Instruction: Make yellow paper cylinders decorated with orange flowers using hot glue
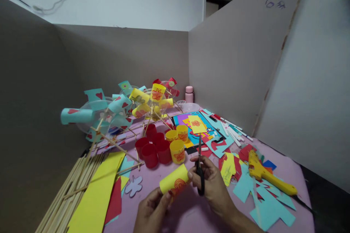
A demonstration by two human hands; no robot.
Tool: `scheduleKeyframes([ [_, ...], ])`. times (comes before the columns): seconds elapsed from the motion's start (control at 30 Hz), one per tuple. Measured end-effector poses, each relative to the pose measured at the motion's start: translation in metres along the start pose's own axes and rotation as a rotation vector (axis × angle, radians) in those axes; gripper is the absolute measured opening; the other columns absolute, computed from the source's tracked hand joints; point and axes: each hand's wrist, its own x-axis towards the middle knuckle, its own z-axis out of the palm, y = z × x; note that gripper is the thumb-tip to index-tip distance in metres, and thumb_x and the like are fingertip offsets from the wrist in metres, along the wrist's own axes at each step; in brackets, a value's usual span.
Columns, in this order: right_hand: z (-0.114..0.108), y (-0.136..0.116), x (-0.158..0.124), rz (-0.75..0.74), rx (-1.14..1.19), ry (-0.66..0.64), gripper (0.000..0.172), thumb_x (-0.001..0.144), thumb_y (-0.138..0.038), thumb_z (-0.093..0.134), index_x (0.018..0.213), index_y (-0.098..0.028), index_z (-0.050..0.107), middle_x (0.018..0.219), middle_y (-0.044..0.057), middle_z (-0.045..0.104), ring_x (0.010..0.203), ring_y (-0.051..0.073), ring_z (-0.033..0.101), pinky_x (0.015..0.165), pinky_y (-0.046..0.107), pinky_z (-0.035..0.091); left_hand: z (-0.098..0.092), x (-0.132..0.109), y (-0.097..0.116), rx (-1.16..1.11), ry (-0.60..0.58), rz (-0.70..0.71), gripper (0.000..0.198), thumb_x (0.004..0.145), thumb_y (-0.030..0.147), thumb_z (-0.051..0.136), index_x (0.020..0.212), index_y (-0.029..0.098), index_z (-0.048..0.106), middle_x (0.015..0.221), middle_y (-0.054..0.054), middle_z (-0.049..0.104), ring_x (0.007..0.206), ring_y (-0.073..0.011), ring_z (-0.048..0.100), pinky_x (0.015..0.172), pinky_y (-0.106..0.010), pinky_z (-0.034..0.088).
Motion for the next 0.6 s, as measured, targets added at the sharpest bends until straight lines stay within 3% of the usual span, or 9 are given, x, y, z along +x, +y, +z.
scheduleKeyframes([
  [0.2, -0.005, -0.007, 0.003, -0.012, -0.036, 0.051, 0.04, 0.058, -0.028, 0.083, 0.089, -0.021, 0.057, 0.058, -0.007, 0.058, 0.051, 0.009, 0.045, 0.05, 0.02, 0.037, 0.0, 0.004, -0.001, -0.109, 0.062, -0.086, 0.036, 0.054, 0.046, 0.082, 0.067, 0.015, 0.069, 0.055, 0.0, 0.061, 0.045, -0.0078, 0.045, 0.039, -0.014, 0.036],
  [0.43, 0.001, 0.0, -0.003, 0.044, -0.125, -0.076, 0.039, 0.055, -0.023, 0.083, 0.087, -0.019, 0.061, 0.068, -0.004, 0.058, 0.062, 0.012, 0.051, 0.055, 0.022, 0.039, -0.005, 0.011, -0.009, -0.204, 0.046, -0.15, 0.04, 0.051, 0.042, 0.086, 0.075, 0.013, 0.071, 0.061, -0.003, 0.066, 0.044, -0.0077, 0.05, 0.037, -0.014, 0.04],
  [0.6, -0.003, -0.001, -0.003, -0.002, -0.163, -0.059, 0.038, 0.062, -0.026, 0.078, 0.094, -0.021, 0.058, 0.068, -0.005, 0.055, 0.064, 0.013, 0.05, 0.058, 0.023, 0.039, -0.004, 0.009, -0.002, -0.412, 0.048, -0.207, 0.04, 0.048, 0.032, 0.089, 0.079, 0.014, 0.072, 0.068, -0.002, 0.07, 0.048, -0.0084, 0.057, 0.038, -0.013, 0.045],
])
